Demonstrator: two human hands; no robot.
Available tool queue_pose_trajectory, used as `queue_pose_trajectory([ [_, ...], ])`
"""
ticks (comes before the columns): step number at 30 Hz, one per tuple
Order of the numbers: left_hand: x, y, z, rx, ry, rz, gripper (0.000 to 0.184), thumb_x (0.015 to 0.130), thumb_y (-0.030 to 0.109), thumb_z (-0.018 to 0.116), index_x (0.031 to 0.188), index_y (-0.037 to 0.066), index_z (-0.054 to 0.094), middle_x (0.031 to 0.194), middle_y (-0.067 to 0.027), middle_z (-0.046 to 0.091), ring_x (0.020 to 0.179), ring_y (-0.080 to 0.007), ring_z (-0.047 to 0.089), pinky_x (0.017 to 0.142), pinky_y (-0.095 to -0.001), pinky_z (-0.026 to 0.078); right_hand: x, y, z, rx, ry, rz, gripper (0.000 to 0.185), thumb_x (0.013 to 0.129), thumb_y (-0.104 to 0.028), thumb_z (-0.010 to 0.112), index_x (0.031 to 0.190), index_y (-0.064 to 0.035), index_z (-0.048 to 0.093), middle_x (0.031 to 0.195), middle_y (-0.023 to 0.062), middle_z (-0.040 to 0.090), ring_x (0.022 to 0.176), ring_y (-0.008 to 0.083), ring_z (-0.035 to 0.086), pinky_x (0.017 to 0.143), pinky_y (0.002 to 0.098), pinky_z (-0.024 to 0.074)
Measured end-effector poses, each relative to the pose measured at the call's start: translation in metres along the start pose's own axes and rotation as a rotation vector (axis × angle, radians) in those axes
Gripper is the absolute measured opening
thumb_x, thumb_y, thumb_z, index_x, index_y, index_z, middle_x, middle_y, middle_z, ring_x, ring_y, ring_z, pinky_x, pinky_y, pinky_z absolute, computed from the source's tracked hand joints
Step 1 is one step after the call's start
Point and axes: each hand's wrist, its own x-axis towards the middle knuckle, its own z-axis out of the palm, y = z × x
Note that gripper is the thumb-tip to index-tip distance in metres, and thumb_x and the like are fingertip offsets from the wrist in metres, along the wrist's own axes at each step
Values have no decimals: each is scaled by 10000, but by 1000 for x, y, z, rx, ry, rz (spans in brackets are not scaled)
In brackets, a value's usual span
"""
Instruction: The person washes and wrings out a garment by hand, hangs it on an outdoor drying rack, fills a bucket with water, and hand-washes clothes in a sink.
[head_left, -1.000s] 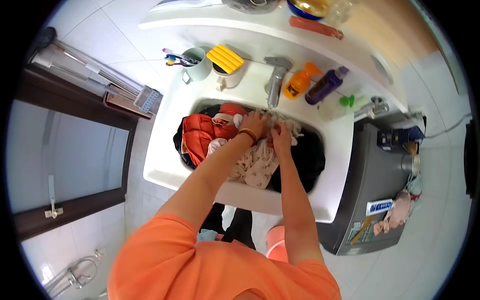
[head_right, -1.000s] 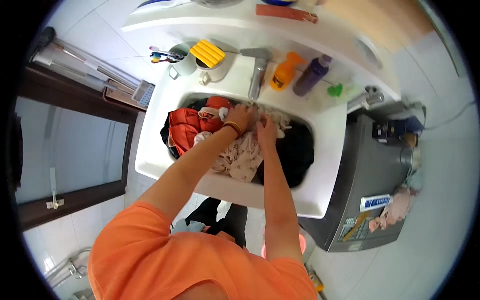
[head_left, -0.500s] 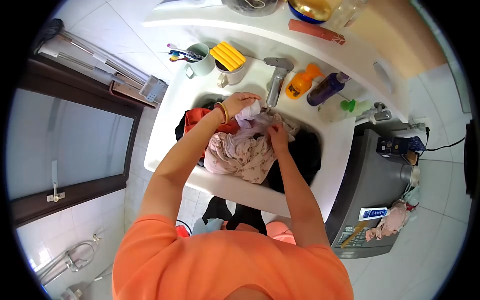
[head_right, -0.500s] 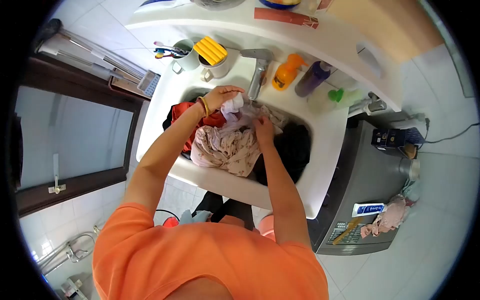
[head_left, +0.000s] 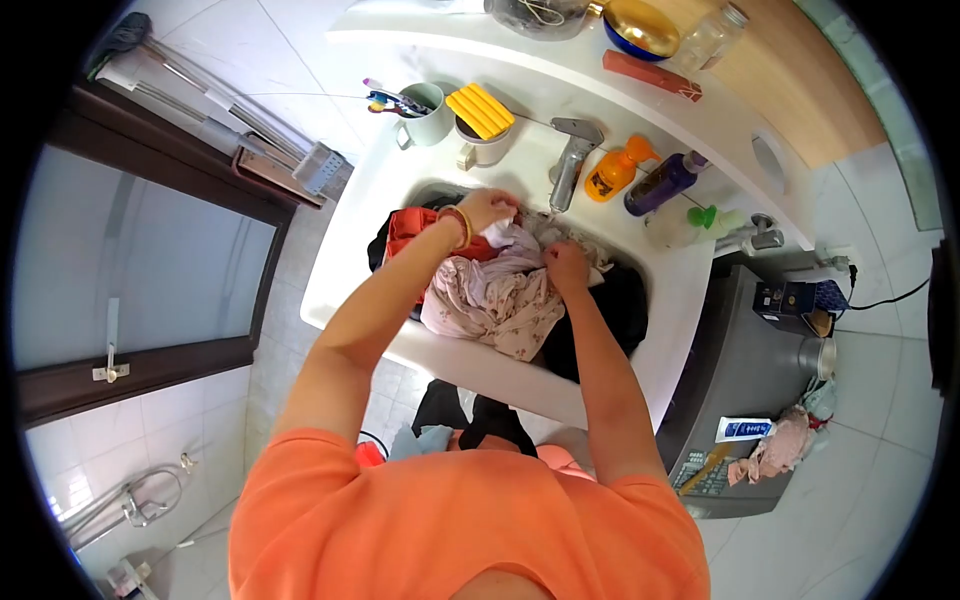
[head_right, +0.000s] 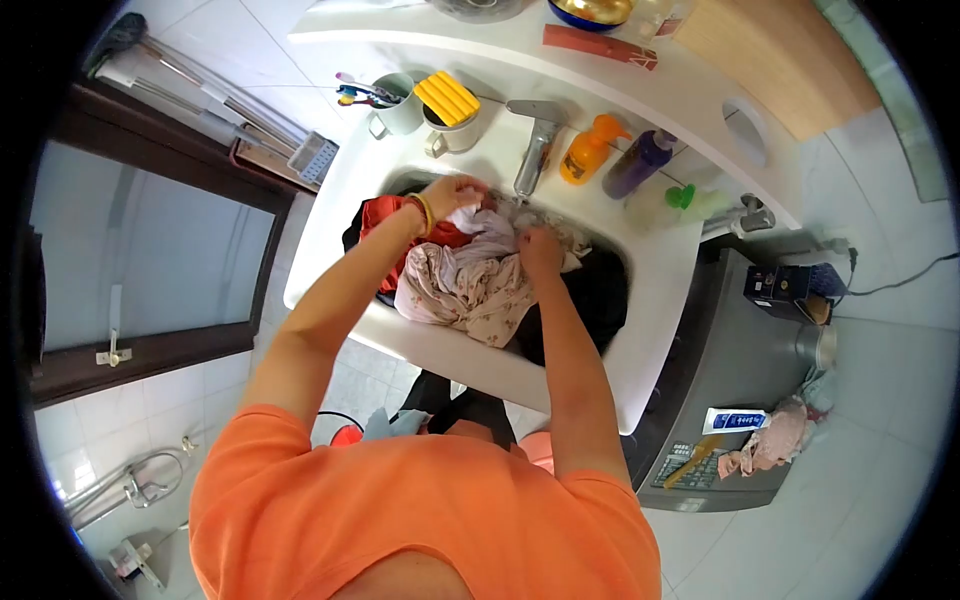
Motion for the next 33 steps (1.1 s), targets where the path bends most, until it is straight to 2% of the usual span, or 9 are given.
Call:
queue_pose_trajectory([
  [3, -1, -5, 23, 477, 44, -126, 299, 733, 294, 586, 890, 42, 618, 837, -154, 622, 797, -272, 593, 740, -326, 450, -8, 12, -9, 353, 122, 183, 336, 719, -240, 615, 972, -21, 585, 831, 128, 596, 767, 260, 571, 711, 342, 444],
  [7, 19, -34, 55, 556, 85, -12, 292, 712, 254, 570, 931, 65, 608, 884, -157, 612, 854, -312, 577, 765, -356, 452, -4, 11, 8, 277, 264, 251, 237, 764, -184, 565, 889, 14, 606, 962, 146, 584, 857, 252, 556, 737, 329, 429],
  [10, 17, -8, 73, 764, -33, -22, 386, 687, 241, 608, 1042, 96, 561, 976, -156, 589, 892, -293, 572, 784, -356, 448, -1, 2, 5, 612, 141, 213, 214, 733, -120, 574, 902, 10, 591, 766, 68, 568, 691, 142, 526, 661, 248, 417],
  [14, 19, -3, 70, 421, -150, 109, 361, 674, 225, 653, 987, 74, 555, 930, -128, 585, 831, -264, 566, 740, -344, 443, -37, 17, -23, 750, 328, -43, 160, 748, -41, 562, 899, -3, 596, 794, 23, 560, 688, 100, 505, 655, 202, 405],
  [15, 10, 8, 73, 506, -32, 398, 290, 696, 192, 652, 921, 47, 540, 853, -83, 580, 766, -164, 535, 673, -274, 429, -51, 14, -37, 880, 318, 32, 167, 755, -40, 560, 915, -1, 590, 809, 26, 565, 699, 100, 510, 661, 206, 413],
  [19, -12, 61, 99, -268, -192, 244, 215, 729, 120, 609, 878, 44, 474, 863, -3, 495, 728, -59, 423, 619, -204, 384, -72, -26, -99, 1155, 329, 69, 206, 781, -47, 553, 979, 7, 563, 864, 39, 579, 739, 99, 527, 668, 220, 444],
  [22, -14, 65, 95, -270, -119, 209, 216, 740, 98, 569, 912, 50, 449, 910, -5, 487, 713, -52, 417, 612, -197, 382, -74, -33, -108, 1135, 360, 7, 226, 795, -67, 546, 1012, -5, 544, 855, 31, 565, 726, 106, 535, 646, 235, 461],
  [27, -16, 40, 82, 599, 140, 610, 252, 689, 125, 543, 940, 113, 530, 869, -101, 509, 900, -301, 463, 795, -365, 391, -72, -21, -70, 1567, -180, 486, 241, 796, -129, 537, 1012, -28, 506, 913, 100, 552, 787, 215, 567, 676, 318, 490],
  [33, 17, -44, 75, 975, 112, 296, 173, 775, 174, 482, 891, 77, 567, 969, -111, 519, 947, -287, 489, 798, -370, 417, -38, -8, 5, 1636, -248, 644, 242, 818, -158, 489, 1016, -18, 496, 932, 167, 557, 847, 294, 561, 741, 372, 484],
])
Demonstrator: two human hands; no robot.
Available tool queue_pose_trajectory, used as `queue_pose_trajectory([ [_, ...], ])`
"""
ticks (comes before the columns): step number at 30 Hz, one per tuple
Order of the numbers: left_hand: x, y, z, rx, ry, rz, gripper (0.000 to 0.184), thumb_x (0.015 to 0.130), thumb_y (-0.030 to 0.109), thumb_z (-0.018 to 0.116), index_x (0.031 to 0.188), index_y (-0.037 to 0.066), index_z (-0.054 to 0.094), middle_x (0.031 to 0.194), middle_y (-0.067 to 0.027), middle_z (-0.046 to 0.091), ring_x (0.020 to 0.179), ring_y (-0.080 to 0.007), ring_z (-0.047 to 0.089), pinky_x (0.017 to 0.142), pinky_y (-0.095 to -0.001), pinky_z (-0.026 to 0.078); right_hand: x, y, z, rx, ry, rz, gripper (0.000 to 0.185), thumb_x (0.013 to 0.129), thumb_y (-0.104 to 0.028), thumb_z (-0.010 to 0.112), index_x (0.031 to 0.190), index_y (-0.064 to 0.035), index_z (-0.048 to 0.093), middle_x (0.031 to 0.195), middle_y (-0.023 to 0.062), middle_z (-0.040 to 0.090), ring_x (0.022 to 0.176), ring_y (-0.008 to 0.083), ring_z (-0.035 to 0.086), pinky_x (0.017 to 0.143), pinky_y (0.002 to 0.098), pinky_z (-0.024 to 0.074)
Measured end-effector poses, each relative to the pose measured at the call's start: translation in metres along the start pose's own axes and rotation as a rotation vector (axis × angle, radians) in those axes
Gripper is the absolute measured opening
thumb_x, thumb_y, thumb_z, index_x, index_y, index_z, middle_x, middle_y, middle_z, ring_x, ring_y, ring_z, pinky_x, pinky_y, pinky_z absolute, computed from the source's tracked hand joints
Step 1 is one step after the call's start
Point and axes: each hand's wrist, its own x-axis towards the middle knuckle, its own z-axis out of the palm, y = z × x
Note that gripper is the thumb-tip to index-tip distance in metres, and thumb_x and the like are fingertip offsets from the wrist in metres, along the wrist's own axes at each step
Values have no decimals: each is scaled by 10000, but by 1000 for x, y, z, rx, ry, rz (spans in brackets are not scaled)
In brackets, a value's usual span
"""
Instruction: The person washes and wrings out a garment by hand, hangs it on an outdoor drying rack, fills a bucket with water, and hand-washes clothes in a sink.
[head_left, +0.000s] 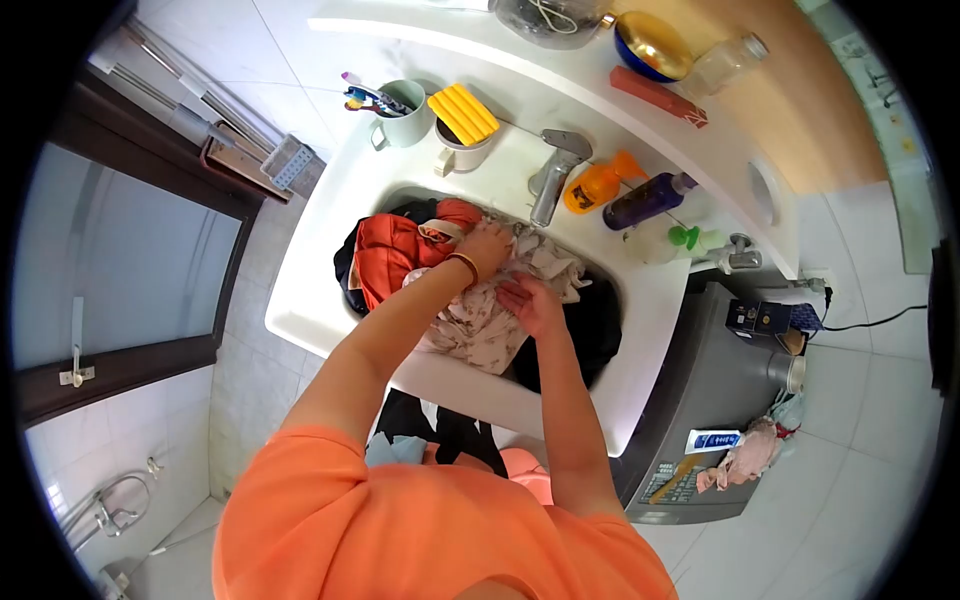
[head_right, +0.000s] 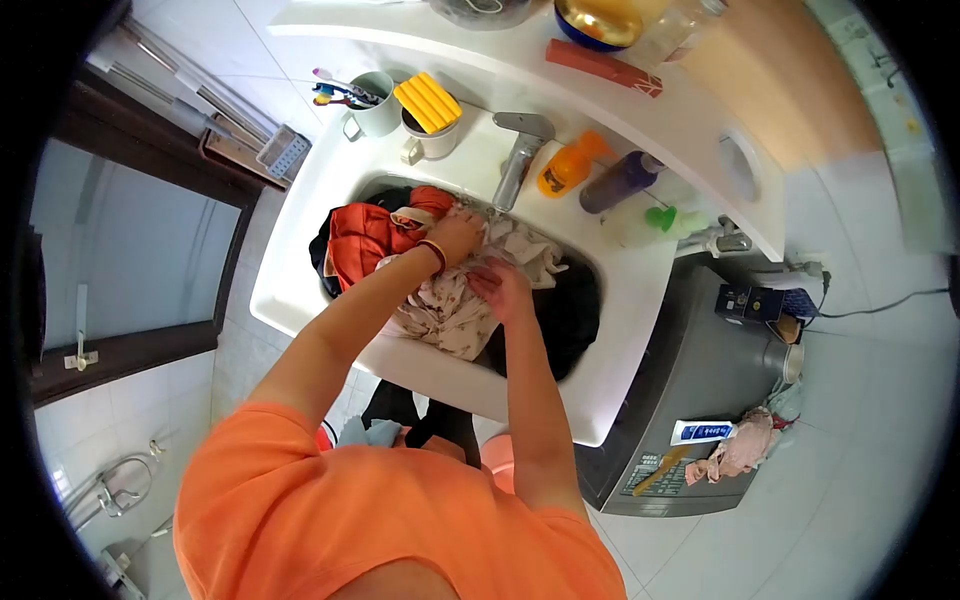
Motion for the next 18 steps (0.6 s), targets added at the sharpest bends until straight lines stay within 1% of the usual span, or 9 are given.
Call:
queue_pose_trajectory([
  [1, 0, -4, 1, -52, -17, -149, 172, 786, 166, 467, 893, 75, 566, 974, -116, 522, 956, -289, 497, 781, -373, 436, 10, 4, -6, 9, 4, 13, 256, 823, -181, 488, 1020, -17, 494, 934, 163, 559, 853, 296, 559, 756, 380, 475],
  [5, 20, -3, 11, 135, -160, -281, 261, 804, 209, 447, 1001, 83, 562, 1018, -155, 551, 946, -296, 521, 786, -378, 436, 35, -1, -9, -3, 18, 41, 325, 842, -263, 484, 1065, -27, 468, 975, 139, 545, 917, 283, 527, 819, 409, 436],
  [6, 21, 3, 5, 29, -148, -382, 274, 798, 242, 448, 976, 91, 593, 977, -147, 584, 857, -290, 566, 749, -378, 450, 33, 0, -8, -8, 29, 53, 344, 846, -280, 483, 1083, -32, 457, 995, 131, 537, 943, 275, 513, 835, 415, 425],
  [9, 23, 21, 3, 104, -118, -104, 259, 816, 259, 461, 855, 59, 621, 827, -136, 600, 814, -281, 566, 659, -415, 435, 24, -12, -2, 299, -85, 196, 455, 837, -382, 491, 1122, -31, 442, 1044, 118, 519, 978, 266, 491, 866, 420, 392],
  [12, -19, 90, -39, -251, 83, -130, 307, 798, 339, 496, 738, 67, 627, 753, -145, 593, 760, -296, 569, 641, -429, 425, 7, -25, 2, 244, -452, -1, 538, 817, -438, 508, 1140, -15, 428, 1075, 117, 497, 956, 261, 495, 829, 395, 421],
  [13, -33, 113, -63, -428, 181, -138, 324, 791, 356, 503, 703, 68, 623, 731, -146, 592, 731, -301, 570, 637, -426, 424, -1, -35, 12, 399, -390, 136, 536, 820, -436, 505, 1139, -12, 426, 1073, 116, 495, 950, 256, 496, 818, 383, 429],
  [15, -42, 131, -82, -596, 236, -124, 346, 782, 375, 515, 662, 68, 620, 677, -146, 585, 669, -314, 569, 628, -419, 424, -13, -51, 31, 707, -250, 413, 531, 825, -431, 500, 1135, -6, 424, 1070, 113, 492, 937, 245, 497, 796, 360, 444],
  [17, -42, 138, -83, -582, 157, -96, 351, 778, 378, 523, 653, 65, 621, 613, -145, 575, 607, -330, 563, 617, -413, 425, 1, -46, 24, 581, -214, 269, 485, 836, -395, 501, 1127, -15, 424, 1044, 94, 495, 926, 219, 496, 748, 338, 460],
  [18, -36, 135, -68, -493, 236, -189, 368, 791, 384, 501, 656, 63, 619, 586, -149, 568, 582, -341, 558, 601, -412, 432, 5, -38, 25, 502, -199, 183, 473, 837, -385, 504, 1124, -16, 427, 1042, 91, 496, 924, 217, 496, 747, 339, 458],
])
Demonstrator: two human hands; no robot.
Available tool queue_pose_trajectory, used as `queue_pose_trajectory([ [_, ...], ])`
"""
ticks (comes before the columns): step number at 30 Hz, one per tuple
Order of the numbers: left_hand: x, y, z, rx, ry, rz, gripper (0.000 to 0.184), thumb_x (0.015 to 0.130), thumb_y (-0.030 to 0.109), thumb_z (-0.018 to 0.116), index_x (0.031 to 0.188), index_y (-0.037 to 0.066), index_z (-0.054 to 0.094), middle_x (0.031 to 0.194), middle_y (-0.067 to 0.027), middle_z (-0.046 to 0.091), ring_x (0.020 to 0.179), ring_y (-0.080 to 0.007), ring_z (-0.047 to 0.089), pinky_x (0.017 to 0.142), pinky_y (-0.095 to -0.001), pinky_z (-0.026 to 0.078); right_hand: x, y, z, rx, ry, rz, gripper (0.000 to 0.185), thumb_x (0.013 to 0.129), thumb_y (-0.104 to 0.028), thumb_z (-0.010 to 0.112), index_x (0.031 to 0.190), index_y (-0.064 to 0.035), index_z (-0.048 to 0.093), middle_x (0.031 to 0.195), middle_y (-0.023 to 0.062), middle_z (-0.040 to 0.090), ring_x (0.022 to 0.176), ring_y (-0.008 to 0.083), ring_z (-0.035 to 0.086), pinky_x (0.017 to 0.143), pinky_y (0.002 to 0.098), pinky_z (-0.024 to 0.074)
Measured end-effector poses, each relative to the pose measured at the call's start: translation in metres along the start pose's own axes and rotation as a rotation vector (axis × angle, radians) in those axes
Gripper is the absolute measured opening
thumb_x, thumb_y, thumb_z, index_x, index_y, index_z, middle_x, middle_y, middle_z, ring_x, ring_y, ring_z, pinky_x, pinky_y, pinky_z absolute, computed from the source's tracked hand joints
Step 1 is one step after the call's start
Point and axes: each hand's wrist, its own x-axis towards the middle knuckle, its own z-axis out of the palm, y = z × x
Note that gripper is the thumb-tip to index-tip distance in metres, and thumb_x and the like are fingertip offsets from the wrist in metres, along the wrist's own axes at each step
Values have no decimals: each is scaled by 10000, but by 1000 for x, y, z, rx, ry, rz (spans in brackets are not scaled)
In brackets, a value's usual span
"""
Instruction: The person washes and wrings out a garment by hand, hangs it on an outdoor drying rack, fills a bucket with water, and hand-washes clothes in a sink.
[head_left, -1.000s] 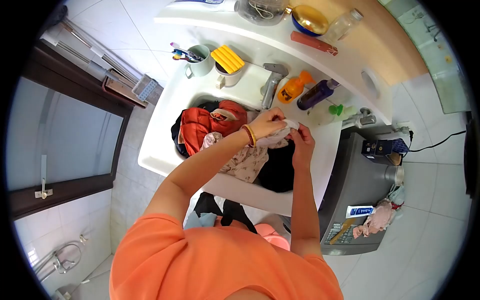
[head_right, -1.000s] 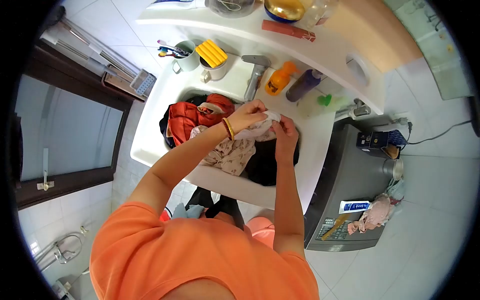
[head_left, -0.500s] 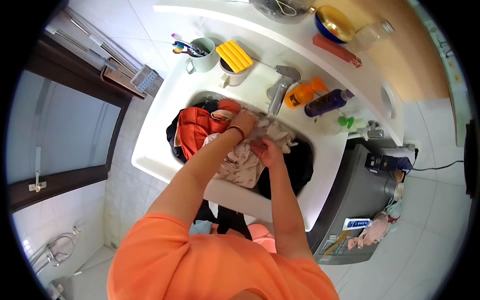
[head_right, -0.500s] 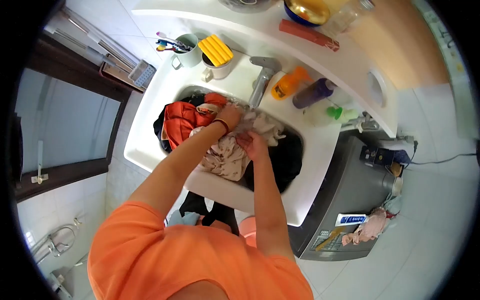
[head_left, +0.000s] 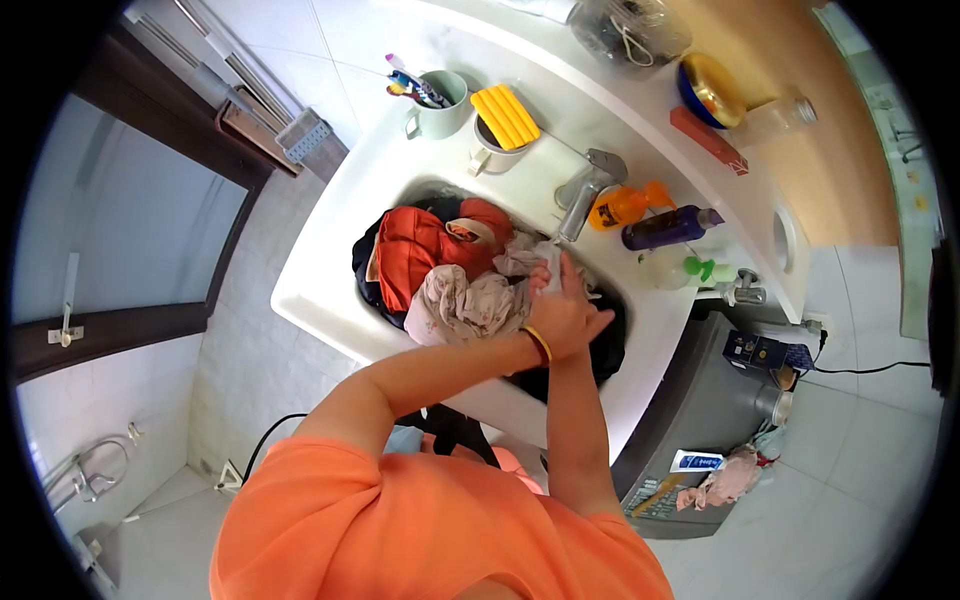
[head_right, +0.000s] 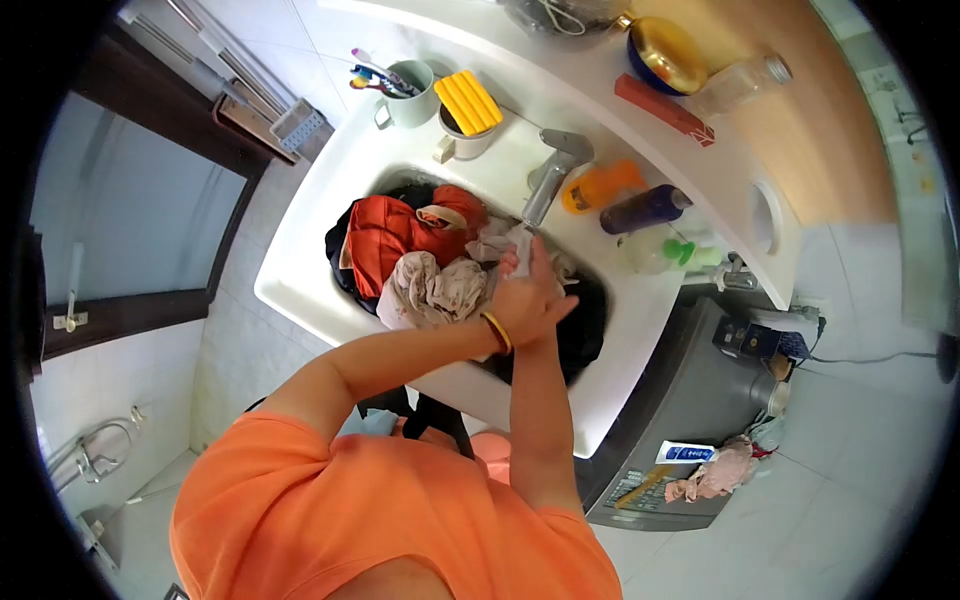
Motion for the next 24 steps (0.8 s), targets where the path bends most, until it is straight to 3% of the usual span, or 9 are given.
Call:
queue_pose_trajectory([
  [3, 30, -49, 10, -4, 120, -187, 373, 826, 379, 445, 745, 62, 623, 572, -152, 568, 583, -353, 565, 578, -418, 442, 14, 28, -10, -256, -4, -232, 439, 839, -354, 513, 1112, -20, 436, 1033, 82, 498, 917, 210, 497, 747, 341, 451],
  [5, 45, -96, 4, 130, 90, -112, 338, 843, 355, 405, 891, 81, 597, 654, -138, 592, 605, -347, 579, 587, -435, 449, 9, 38, -13, -356, 44, -342, 401, 839, -323, 518, 1094, -21, 447, 1023, 78, 501, 911, 205, 496, 754, 345, 442],
  [10, 47, -111, -21, 282, 133, -56, 289, 821, 261, 458, 1013, 65, 548, 828, -161, 579, 794, -318, 575, 662, -408, 458, -31, 33, 22, -501, 62, -503, 208, 868, -189, 454, 1012, -46, 502, 1001, 58, 534, 903, 187, 522, 841, 335, 405],
  [12, 49, -125, -32, 426, 147, 129, 363, 805, 193, 491, 1138, 52, 462, 988, -176, 539, 930, -300, 530, 758, -374, 442, -37, 16, 21, -476, 95, -398, 195, 860, -190, 467, 992, -51, 504, 973, 62, 529, 898, 202, 513, 852, 347, 392],
  [15, 43, -114, -21, 152, -41, 270, 433, 800, 194, 498, 1204, 73, 396, 1045, -177, 524, 959, -292, 519, 814, -374, 418, -14, -2, -24, -363, 39, -341, 223, 824, -195, 522, 989, -45, 498, 949, 88, 513, 930, 240, 477, 868, 386, 369],
  [16, 34, -94, -22, -131, -291, -110, 463, 791, 207, 513, 1214, 74, 379, 1050, -189, 527, 971, -301, 516, 828, -383, 409, -2, -6, -41, -347, -12, -353, 237, 819, -198, 527, 994, -41, 496, 967, 96, 513, 947, 247, 470, 871, 393, 366],
  [19, 22, -116, -9, 141, -290, -6, 428, 801, 218, 487, 1187, 66, 383, 996, -204, 549, 936, -316, 534, 780, -400, 433, -22, 5, -5, -410, 43, -294, 287, 812, -226, 539, 1016, -30, 488, 1022, 114, 507, 965, 250, 469, 874, 392, 366],
  [20, 36, -120, -12, 285, -472, -110, 365, 816, 194, 452, 1154, 70, 395, 1033, -180, 545, 897, -323, 555, 729, -413, 458, -32, 11, 9, -439, 101, -265, 306, 810, -238, 542, 1024, -27, 486, 1041, 119, 504, 966, 247, 472, 875, 388, 367],
  [24, 60, -132, -15, 498, -194, -179, 320, 819, 171, 434, 1125, 77, 421, 982, -154, 576, 836, -312, 583, 698, -411, 475, -14, -3, -21, -518, 251, -339, 345, 814, -291, 539, 1037, -33, 486, 999, 123, 497, 896, 228, 494, 804, 360, 412],
])
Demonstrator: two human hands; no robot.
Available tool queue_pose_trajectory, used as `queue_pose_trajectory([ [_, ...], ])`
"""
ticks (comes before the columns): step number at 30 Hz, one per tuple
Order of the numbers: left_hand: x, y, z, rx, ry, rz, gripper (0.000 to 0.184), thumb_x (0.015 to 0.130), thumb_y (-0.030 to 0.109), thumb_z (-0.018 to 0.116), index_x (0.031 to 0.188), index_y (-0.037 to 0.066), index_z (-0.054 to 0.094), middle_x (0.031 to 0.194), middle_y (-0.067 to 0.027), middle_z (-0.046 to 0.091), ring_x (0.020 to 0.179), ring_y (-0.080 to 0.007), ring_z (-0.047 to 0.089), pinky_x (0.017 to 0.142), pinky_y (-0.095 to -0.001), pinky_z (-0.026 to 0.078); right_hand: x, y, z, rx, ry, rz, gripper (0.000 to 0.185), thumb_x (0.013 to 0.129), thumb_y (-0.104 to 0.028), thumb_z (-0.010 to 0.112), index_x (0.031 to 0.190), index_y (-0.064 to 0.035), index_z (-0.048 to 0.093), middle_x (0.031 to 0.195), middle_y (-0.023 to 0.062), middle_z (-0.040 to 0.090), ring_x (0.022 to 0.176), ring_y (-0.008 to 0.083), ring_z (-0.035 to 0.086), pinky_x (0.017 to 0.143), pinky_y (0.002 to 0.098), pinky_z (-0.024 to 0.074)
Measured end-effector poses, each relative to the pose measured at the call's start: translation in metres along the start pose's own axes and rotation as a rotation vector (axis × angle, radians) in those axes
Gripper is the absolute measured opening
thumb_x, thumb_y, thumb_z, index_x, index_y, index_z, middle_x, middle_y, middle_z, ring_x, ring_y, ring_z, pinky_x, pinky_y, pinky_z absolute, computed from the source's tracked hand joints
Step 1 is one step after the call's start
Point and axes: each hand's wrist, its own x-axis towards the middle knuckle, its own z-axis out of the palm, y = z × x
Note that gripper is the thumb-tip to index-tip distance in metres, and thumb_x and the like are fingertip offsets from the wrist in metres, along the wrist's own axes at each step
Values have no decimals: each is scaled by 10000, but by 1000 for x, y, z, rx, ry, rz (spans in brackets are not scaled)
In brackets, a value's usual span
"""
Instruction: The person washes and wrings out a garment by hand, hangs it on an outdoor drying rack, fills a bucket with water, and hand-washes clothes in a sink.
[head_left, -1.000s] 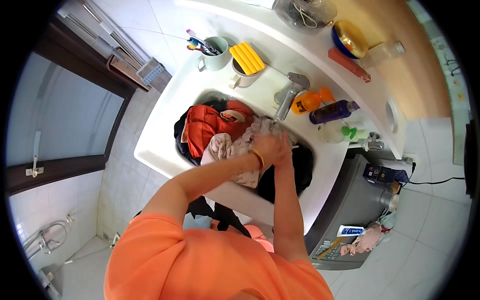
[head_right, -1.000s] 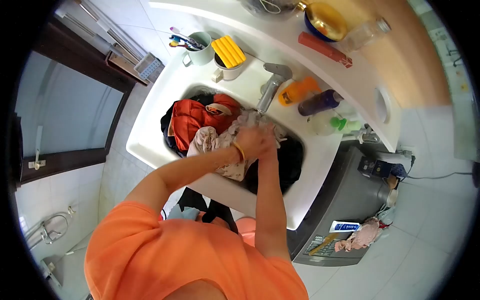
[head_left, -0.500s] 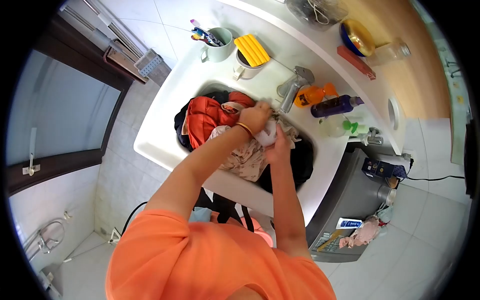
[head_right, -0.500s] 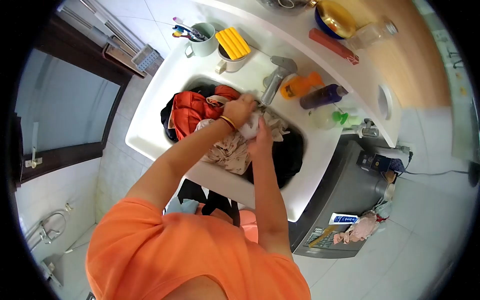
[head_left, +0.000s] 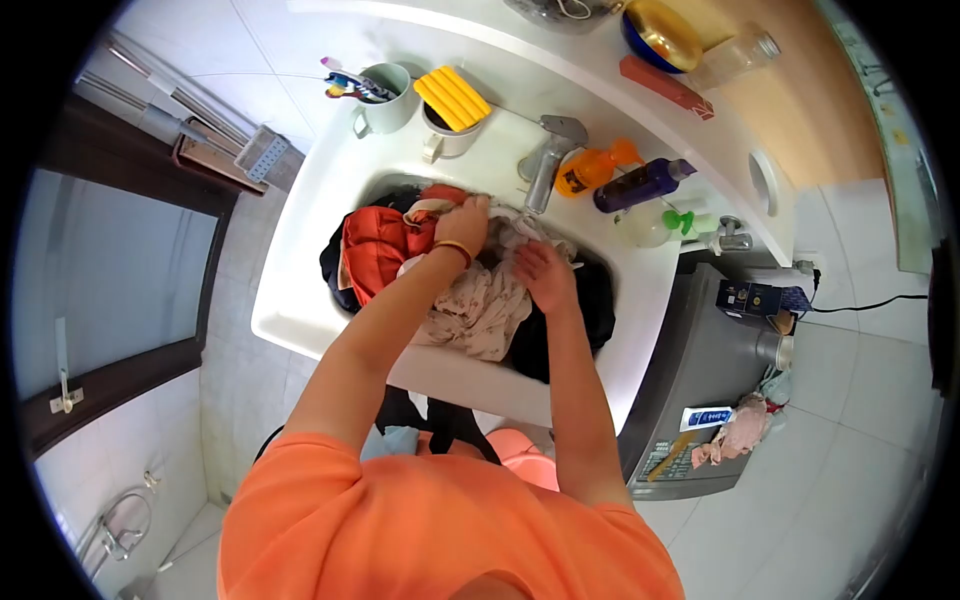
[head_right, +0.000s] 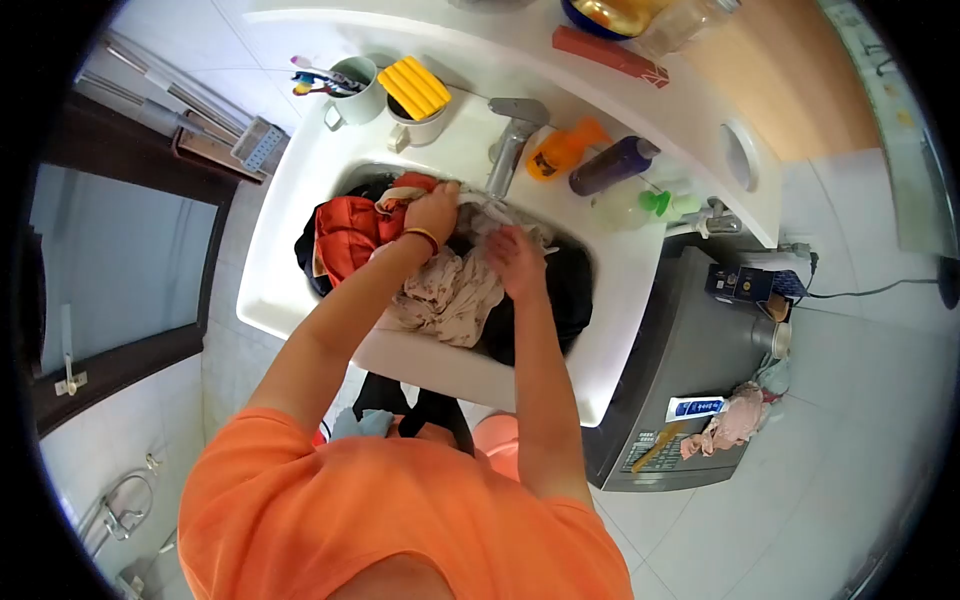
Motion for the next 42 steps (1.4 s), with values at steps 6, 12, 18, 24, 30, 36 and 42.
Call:
queue_pose_trajectory([
  [6, 20, 2, 26, 51, -209, 133, 216, 820, 209, 432, 966, 63, 495, 944, -157, 594, 788, -294, 601, 665, -389, 489, 24, 17, -12, 80, -46, 48, 479, 805, -350, 554, 1094, 14, 439, 1097, 174, 478, 990, 279, 469, 870, 409, 395],
  [12, -53, 68, -20, -57, 18, 483, 263, 781, 342, 508, 894, 105, 502, 723, -107, 596, 689, -300, 596, 566, -399, 482, 2, -5, -4, 319, -82, 58, 442, 850, -359, 468, 1077, 20, 480, 1047, 175, 534, 919, 267, 545, 768, 377, 474],
  [18, -108, 99, -58, -430, 147, 607, 244, 767, 336, 509, 696, 106, 548, 573, -88, 563, 510, -280, 559, 421, -389, 421, 45, -1, -30, 430, -457, 194, 297, 839, -316, 500, 971, -52, 527, 814, 91, 563, 664, 204, 557, 622, 302, 486],
  [24, -27, 51, -5, -73, 405, 307, 235, 769, 295, 493, 652, 104, 562, 536, -92, 562, 474, -268, 563, 416, -360, 435, 25, 27, 15, 455, -737, 145, 200, 815, -275, 532, 757, -89, 489, 727, 44, 486, 641, 170, 475, 566, 292, 411],
  [30, 3, -5, 12, -20, 155, 105, 248, 836, 307, 421, 846, 74, 504, 688, -151, 607, 587, -297, 605, 520, -413, 480, 15, 8, 25, -346, 220, -353, 185, 793, -230, 538, 857, -62, 494, 752, 66, 496, 670, 184, 489, 615, 324, 409],
  [36, 15, -5, 37, 57, -122, 133, 237, 828, 238, 421, 982, 63, 462, 855, -183, 598, 765, -329, 600, 616, -421, 479, 32, 19, 1, -1003, 327, -436, 327, 793, -246, 551, 1013, -19, 464, 946, 120, 551, 850, 257, 530, 712, 378, 422],
  [42, -8, 37, 11, -308, 37, 87, 279, 769, 282, 504, 915, 50, 555, 896, -155, 595, 758, -312, 591, 649, -401, 471, 15, 4, 26, -35, -44, 46, 432, 839, -318, 508, 1156, -34, 434, 1070, 115, 533, 989, 244, 495, 857, 358, 394],
])
